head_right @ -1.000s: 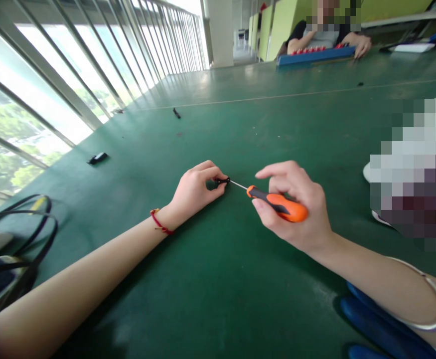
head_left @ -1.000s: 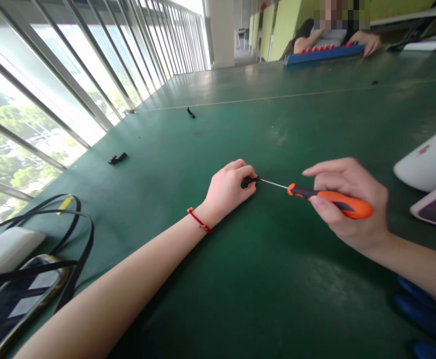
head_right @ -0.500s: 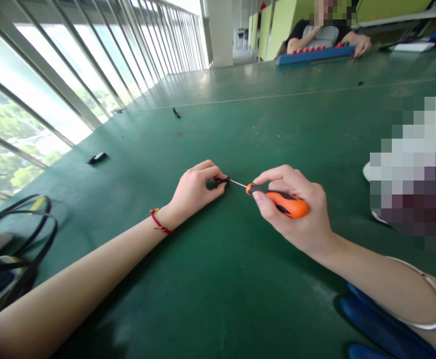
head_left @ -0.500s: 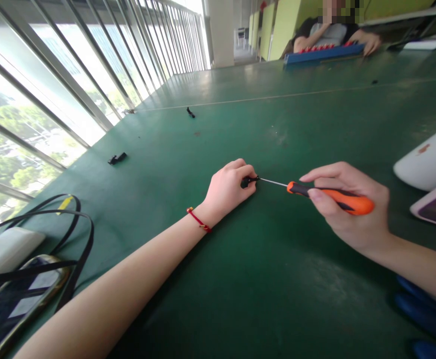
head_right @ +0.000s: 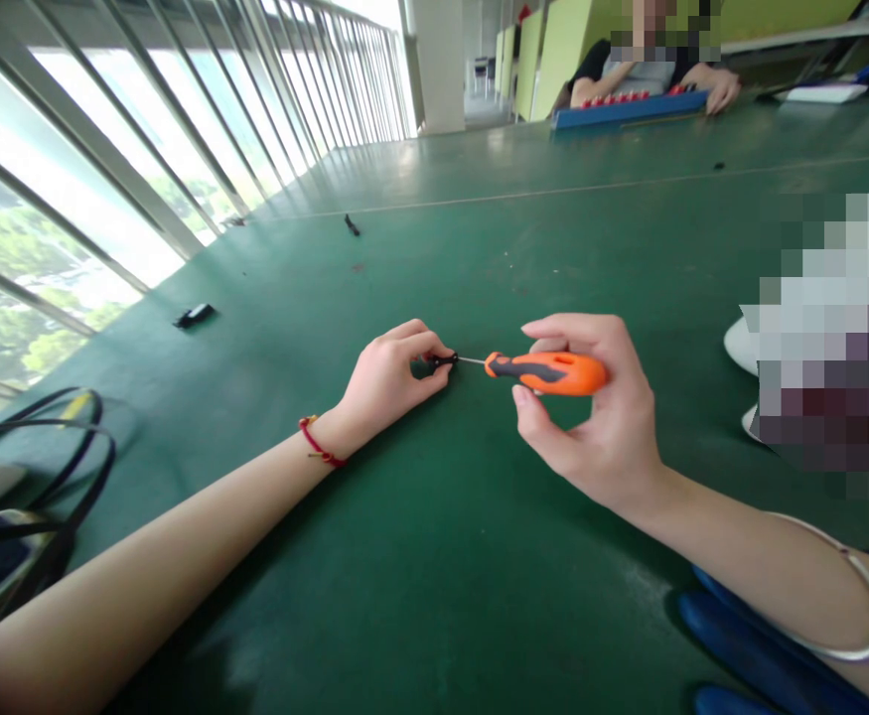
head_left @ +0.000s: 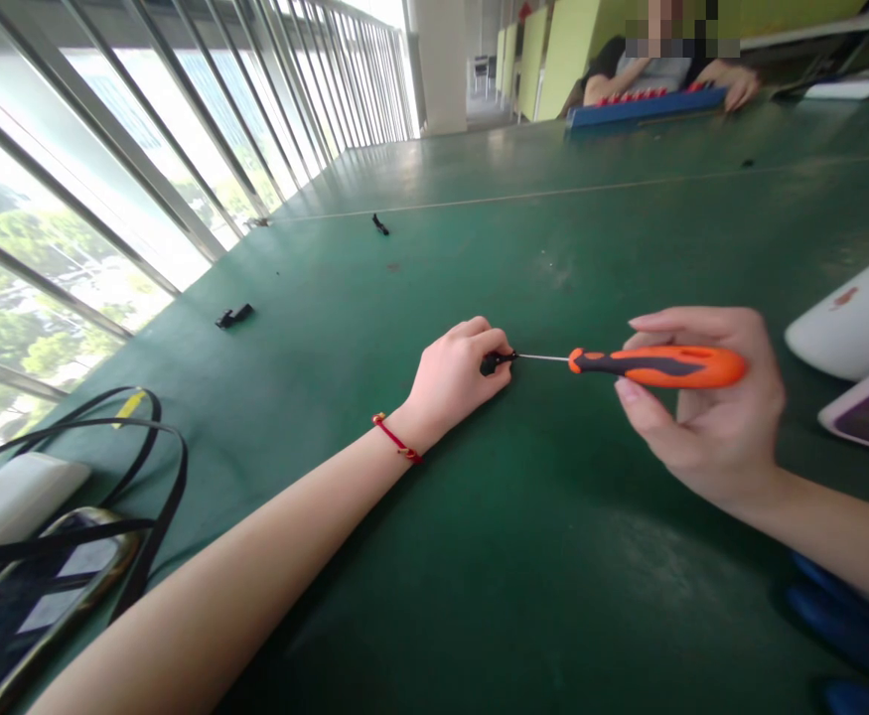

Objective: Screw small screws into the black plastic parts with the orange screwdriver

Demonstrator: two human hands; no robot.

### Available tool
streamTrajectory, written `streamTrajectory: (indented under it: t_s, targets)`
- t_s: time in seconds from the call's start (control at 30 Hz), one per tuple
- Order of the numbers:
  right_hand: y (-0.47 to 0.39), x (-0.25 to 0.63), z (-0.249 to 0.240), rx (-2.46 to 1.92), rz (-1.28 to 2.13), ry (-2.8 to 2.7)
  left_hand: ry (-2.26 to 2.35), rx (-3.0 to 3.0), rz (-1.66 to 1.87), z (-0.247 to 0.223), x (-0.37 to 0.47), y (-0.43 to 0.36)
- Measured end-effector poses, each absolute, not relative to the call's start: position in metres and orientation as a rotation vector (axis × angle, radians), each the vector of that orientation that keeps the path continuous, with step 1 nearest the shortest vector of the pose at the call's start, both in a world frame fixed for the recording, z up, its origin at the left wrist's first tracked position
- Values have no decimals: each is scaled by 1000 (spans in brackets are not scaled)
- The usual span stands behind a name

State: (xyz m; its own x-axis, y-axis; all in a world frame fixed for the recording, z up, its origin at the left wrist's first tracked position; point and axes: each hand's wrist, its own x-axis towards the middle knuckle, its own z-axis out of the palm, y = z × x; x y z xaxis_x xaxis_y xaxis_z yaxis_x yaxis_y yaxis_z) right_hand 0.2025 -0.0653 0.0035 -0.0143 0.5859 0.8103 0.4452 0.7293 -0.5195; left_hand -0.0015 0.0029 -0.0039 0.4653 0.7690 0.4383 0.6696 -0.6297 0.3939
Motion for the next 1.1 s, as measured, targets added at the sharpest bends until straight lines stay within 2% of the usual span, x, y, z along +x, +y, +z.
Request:
streamTrajectory:
  t_s: [0.2,0.47,0.67,0.87,1.0,1.1]
  targets:
    - [-67,204,7,-934,155,-1820,1257,2548,894,-5,-2,3]
    - [-64,203,5,-882,172,-1685,1252,2551,900,-5,-2,3]
    - [-67,203,7,-970,43,-1764,1244,2552,905,-6,-2,4]
    - [-65,203,6,-874,179,-1706,1237,2552,905,-6,-2,4]
    - [-68,203,8,-1015,54,-1796,1233,2538,904,-5,-2,4]
    - [-67,202,6,-938,49,-1700,1241,2537,906,-5,-2,4]
